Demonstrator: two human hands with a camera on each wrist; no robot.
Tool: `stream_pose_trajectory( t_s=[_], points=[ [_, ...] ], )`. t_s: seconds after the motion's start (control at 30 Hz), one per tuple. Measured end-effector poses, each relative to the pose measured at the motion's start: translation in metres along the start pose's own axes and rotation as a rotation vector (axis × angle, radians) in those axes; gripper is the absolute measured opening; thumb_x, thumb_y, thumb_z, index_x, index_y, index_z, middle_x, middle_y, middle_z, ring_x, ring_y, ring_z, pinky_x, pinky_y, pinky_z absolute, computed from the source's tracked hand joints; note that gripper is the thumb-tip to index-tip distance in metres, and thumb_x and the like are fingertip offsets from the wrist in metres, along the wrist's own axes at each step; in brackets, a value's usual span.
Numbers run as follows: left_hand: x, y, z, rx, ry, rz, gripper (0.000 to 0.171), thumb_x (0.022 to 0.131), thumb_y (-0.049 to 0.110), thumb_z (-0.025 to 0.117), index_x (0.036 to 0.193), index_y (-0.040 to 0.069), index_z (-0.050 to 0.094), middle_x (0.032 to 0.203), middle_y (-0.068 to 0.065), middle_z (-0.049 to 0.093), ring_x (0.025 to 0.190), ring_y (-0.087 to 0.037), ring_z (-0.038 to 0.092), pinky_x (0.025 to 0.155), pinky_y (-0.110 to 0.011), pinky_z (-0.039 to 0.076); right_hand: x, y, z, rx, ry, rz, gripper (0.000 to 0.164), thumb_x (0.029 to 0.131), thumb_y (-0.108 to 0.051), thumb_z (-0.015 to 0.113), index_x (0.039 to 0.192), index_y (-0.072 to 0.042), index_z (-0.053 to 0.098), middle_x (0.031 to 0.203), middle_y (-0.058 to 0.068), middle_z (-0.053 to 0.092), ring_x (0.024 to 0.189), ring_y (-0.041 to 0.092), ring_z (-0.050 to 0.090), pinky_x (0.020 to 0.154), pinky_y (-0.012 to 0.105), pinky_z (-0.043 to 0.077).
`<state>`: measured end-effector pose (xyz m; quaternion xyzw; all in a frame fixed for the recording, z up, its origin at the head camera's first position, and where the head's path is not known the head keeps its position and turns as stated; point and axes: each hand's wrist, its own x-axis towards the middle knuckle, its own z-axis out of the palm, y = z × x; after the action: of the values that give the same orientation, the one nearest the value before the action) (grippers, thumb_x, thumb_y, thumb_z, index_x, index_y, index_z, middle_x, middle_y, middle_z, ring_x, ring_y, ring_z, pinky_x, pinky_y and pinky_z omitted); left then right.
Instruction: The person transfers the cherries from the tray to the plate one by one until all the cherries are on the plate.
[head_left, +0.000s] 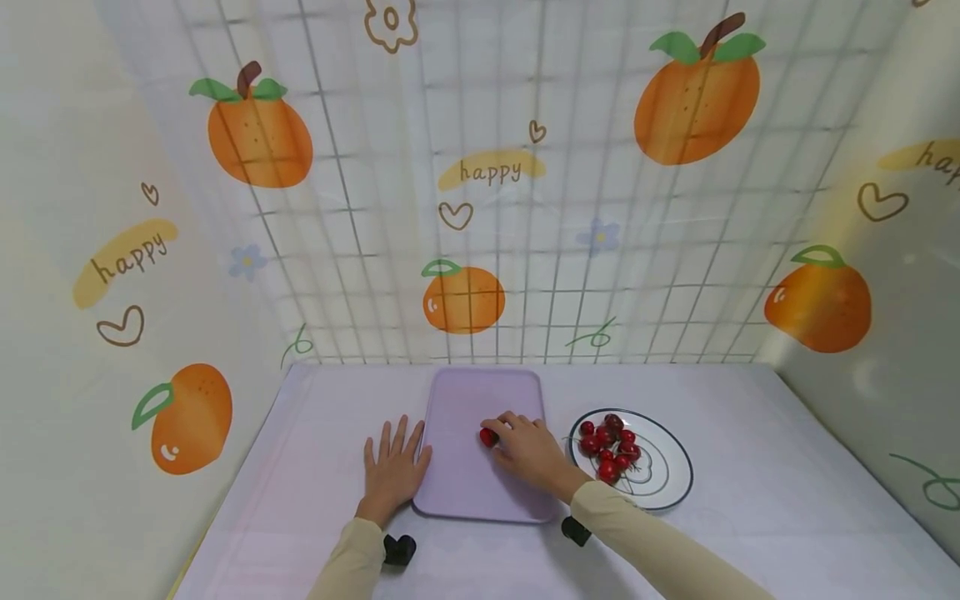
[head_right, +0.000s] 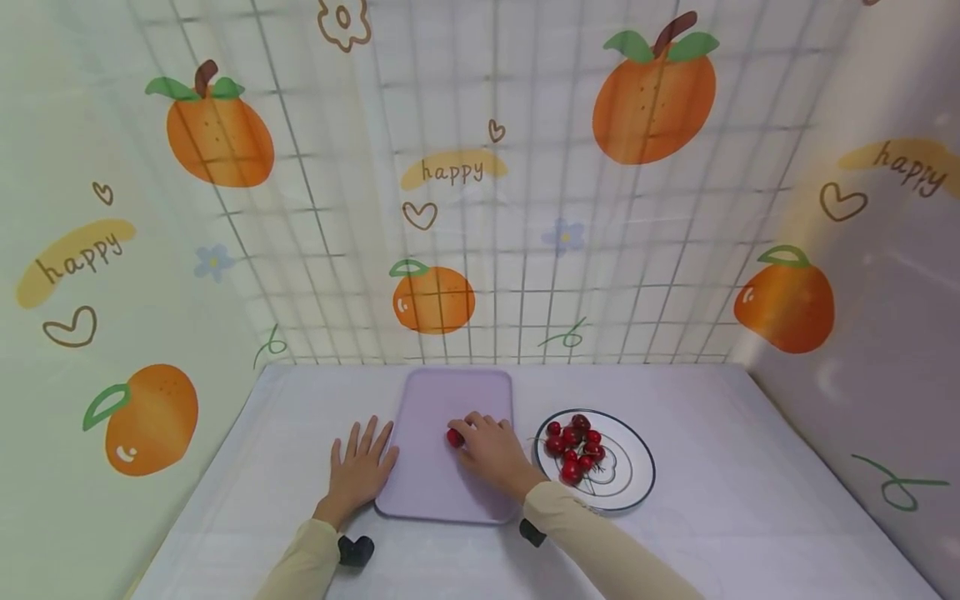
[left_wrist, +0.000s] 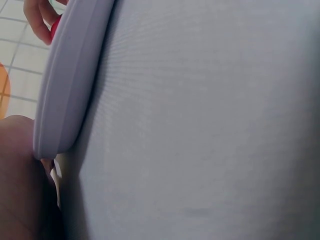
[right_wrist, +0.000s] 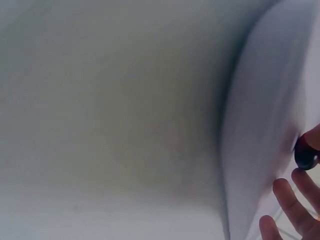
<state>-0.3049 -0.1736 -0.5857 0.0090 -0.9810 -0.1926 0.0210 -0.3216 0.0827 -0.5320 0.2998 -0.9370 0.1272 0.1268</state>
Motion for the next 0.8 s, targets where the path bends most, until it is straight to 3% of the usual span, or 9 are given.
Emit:
stream_pose_trajectory(
  t_s=[0.47,0.8],
  points=[
    [-0.001,0.001,-0.003,-0.011,0.027,0.021,0.060,0.107,0.050,0.035,0.161,0.025,0.035,0.174,-0.005,0.021,0.163,-0.037,0.009,0.128,-0.066,0.001,0.000,0.005,0.000,0.012,-0.005,0.024,0.034,0.093,-0.022,0.076,0.124,-0.012,0.066,0.115,0.007,0.071,0.105,0.028,0.066,0.087,0.050,0.054],
    [0.002,-0.002,0.003,-0.002,0.011,0.010,0.061,0.107,0.055,0.032,0.162,0.029,0.032,0.175,-0.002,0.017,0.164,-0.035,0.005,0.128,-0.065,0.000,-0.011,0.014,-0.008,-0.002,0.056,0.006,0.032,0.090,-0.017,0.079,0.118,-0.009,0.065,0.117,0.007,0.076,0.099,0.026,0.066,0.082,0.044,0.052]
  ],
)
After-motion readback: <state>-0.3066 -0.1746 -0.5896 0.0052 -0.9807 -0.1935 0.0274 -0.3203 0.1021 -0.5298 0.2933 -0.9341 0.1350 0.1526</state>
